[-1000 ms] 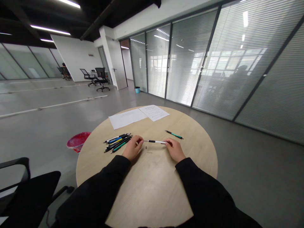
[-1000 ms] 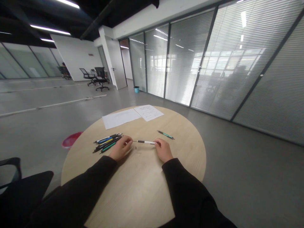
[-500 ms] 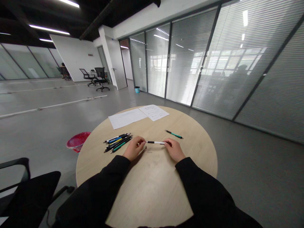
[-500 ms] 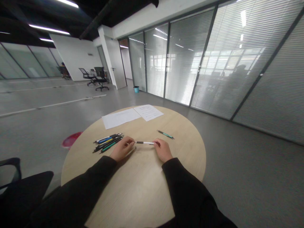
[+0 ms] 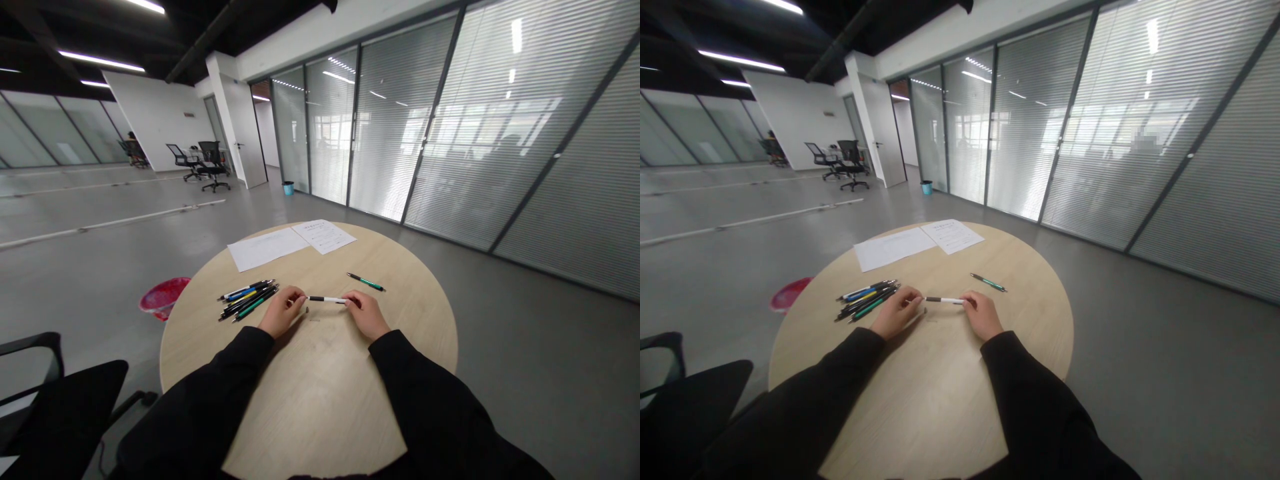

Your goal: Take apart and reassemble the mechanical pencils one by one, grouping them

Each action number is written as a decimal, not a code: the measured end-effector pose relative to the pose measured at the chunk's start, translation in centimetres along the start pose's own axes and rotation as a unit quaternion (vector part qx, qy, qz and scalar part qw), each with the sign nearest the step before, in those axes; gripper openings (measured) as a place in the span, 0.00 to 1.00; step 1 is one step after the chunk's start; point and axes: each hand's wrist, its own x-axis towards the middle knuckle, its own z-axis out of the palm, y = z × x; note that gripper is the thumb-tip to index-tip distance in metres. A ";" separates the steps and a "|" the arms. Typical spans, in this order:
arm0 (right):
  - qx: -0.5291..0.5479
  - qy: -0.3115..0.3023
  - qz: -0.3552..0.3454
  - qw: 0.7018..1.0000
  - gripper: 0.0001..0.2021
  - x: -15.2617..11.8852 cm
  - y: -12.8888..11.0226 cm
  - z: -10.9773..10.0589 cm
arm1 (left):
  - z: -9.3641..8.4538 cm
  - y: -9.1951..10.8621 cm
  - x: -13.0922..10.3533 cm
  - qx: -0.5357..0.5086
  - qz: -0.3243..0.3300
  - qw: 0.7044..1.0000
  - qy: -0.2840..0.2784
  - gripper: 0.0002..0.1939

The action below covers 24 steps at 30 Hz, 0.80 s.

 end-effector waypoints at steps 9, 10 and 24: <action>0.006 -0.003 0.005 1.000 0.09 0.1 -0.1 0.0 | 0.1 0.4 0.0 -0.038 -0.016 0.999 -0.014 0.13; 0.006 -0.003 0.004 1.000 0.09 0.1 -0.1 0.0 | 0.1 0.4 -0.1 -0.038 -0.018 0.999 -0.013 0.13; 0.005 -0.005 0.004 1.000 0.10 0.1 0.1 0.0 | 0.2 0.4 -0.2 -0.050 -0.039 0.998 -0.006 0.11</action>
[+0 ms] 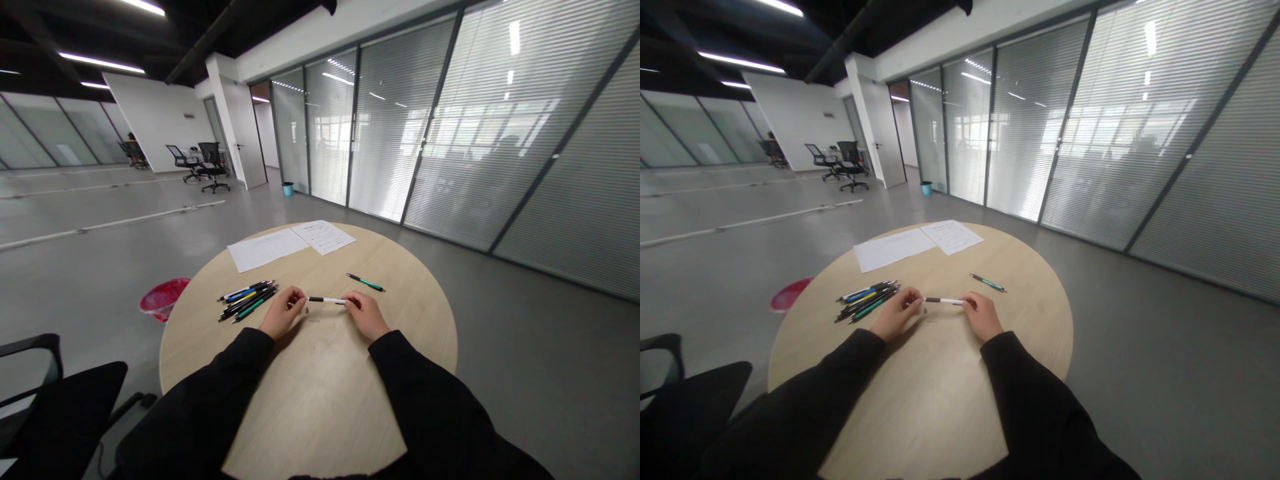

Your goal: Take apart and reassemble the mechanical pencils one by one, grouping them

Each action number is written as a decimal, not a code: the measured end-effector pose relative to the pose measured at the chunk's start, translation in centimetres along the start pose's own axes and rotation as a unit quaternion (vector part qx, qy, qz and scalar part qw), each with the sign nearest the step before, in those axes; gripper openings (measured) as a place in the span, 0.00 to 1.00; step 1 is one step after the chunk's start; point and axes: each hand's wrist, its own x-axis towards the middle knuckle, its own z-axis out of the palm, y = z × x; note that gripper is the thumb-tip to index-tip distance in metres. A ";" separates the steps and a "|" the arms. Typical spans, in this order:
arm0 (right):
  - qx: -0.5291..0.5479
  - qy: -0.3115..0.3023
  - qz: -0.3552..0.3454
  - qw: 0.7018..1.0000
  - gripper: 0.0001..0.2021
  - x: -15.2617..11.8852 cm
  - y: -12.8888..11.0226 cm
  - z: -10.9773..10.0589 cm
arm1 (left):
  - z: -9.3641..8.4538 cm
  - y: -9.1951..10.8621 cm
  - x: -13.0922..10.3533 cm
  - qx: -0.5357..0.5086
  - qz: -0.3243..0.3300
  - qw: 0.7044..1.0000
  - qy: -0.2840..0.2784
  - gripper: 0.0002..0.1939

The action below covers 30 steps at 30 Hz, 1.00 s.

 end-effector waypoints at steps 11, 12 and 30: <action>0.007 -0.002 -0.006 1.000 0.10 0.0 0.2 0.1 | -0.1 0.6 -0.1 0.002 0.007 1.000 -0.012 0.11; 0.007 -0.003 -0.005 1.000 0.09 0.0 0.2 0.2 | -0.1 0.6 -0.1 0.003 0.009 1.000 -0.011 0.11; -0.017 -0.029 0.007 0.999 0.10 -0.1 0.2 0.1 | 0.0 0.5 -0.1 -0.015 0.008 1.000 -0.017 0.13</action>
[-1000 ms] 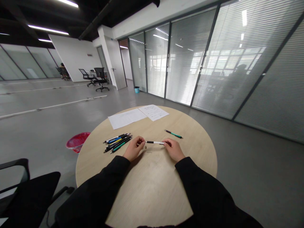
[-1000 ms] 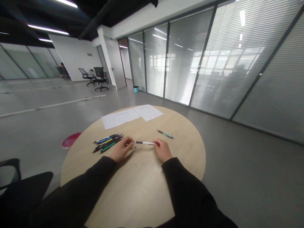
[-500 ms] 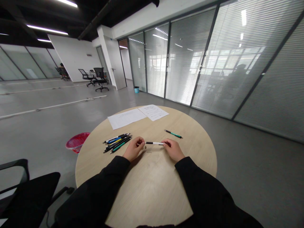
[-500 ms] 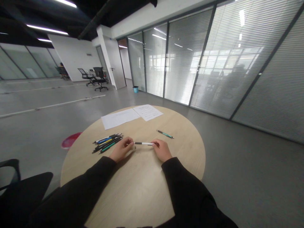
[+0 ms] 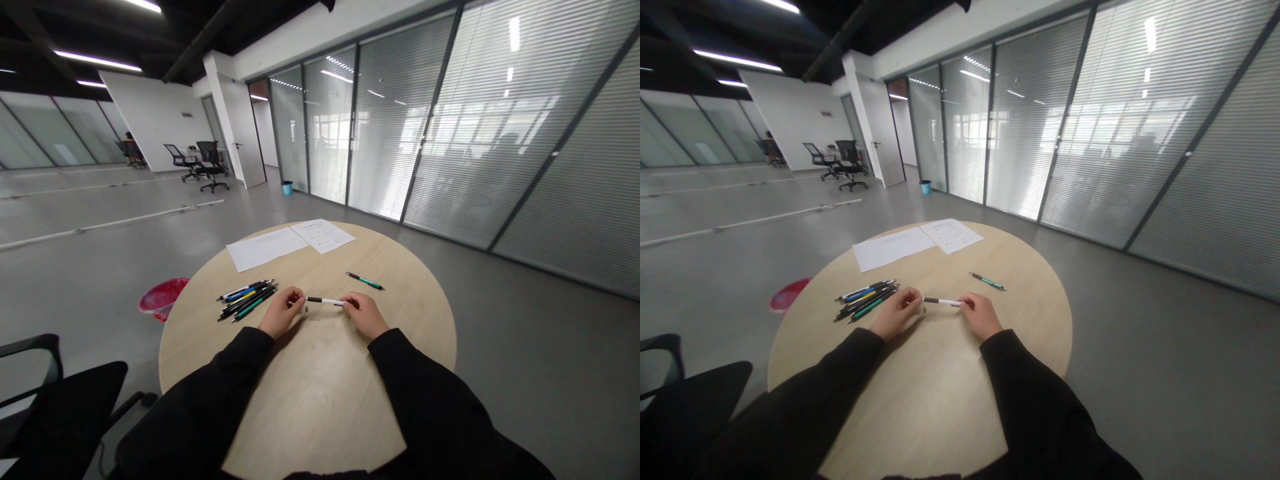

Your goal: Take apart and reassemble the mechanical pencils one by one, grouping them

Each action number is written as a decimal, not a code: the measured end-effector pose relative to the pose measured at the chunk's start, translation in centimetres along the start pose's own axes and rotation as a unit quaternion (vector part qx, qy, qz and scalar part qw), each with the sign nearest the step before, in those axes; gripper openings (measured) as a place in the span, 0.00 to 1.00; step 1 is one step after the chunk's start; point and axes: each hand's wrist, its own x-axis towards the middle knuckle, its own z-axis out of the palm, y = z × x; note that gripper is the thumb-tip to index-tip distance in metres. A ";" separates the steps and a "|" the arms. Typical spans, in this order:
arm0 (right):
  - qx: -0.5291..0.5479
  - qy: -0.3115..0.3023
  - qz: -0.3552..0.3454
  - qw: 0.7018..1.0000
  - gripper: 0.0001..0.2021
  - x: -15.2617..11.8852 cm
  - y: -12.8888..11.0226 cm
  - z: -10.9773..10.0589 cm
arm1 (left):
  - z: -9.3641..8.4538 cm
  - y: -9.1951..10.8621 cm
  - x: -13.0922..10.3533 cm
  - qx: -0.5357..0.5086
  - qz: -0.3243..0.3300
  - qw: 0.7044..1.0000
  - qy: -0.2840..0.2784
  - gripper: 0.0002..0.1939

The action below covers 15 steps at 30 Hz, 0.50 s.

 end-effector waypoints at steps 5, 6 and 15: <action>0.024 0.020 0.013 0.999 0.10 0.1 0.4 0.1 | 0.3 -0.5 -0.1 -0.022 -0.004 1.000 0.019 0.15; 0.028 0.026 0.017 0.999 0.10 0.2 0.5 0.1 | 0.3 -0.6 -0.1 -0.014 -0.002 1.000 0.025 0.15; 0.046 0.084 0.060 0.994 0.11 0.5 0.8 -0.1 | 0.0 1.2 -1.0 0.239 0.174 0.951 -0.093 0.07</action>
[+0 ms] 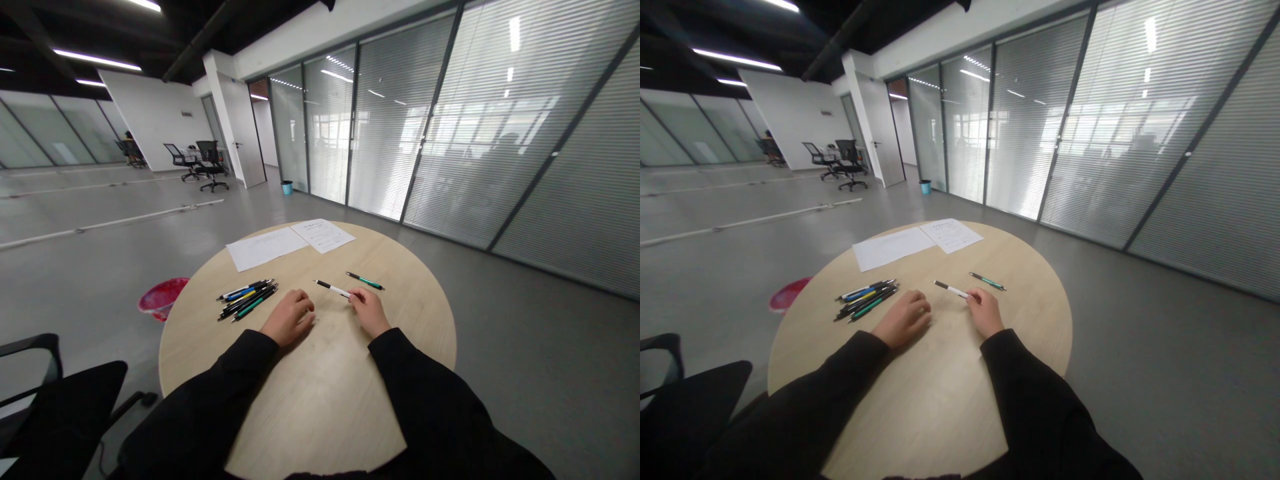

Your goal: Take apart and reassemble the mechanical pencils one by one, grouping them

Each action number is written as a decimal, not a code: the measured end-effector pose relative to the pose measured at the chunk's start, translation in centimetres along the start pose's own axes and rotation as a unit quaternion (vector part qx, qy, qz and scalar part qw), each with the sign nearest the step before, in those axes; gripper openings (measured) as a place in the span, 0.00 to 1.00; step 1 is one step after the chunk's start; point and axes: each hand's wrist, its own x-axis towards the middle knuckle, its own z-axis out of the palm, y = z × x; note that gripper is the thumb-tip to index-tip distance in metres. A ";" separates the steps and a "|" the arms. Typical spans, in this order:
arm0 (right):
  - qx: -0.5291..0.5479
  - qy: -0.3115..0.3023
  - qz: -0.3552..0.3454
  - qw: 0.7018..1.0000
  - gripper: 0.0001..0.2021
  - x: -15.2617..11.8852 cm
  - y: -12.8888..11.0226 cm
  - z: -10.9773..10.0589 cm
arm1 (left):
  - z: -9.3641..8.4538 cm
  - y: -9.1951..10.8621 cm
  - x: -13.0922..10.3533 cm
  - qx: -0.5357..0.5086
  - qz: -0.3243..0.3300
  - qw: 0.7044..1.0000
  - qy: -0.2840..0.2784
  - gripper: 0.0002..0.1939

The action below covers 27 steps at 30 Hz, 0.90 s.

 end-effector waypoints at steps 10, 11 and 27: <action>0.002 0.003 0.000 1.000 0.11 0.1 0.0 0.1 | 0.6 0.4 0.3 0.088 0.054 0.993 -0.060 0.09; 0.000 0.001 -0.002 1.000 0.11 0.1 0.0 0.1 | 0.6 0.4 0.3 0.085 0.056 0.993 -0.062 0.10; -0.004 -0.005 -0.002 1.000 0.10 0.0 -0.3 0.0 | 1.5 0.4 0.2 0.129 0.050 0.989 -0.060 0.12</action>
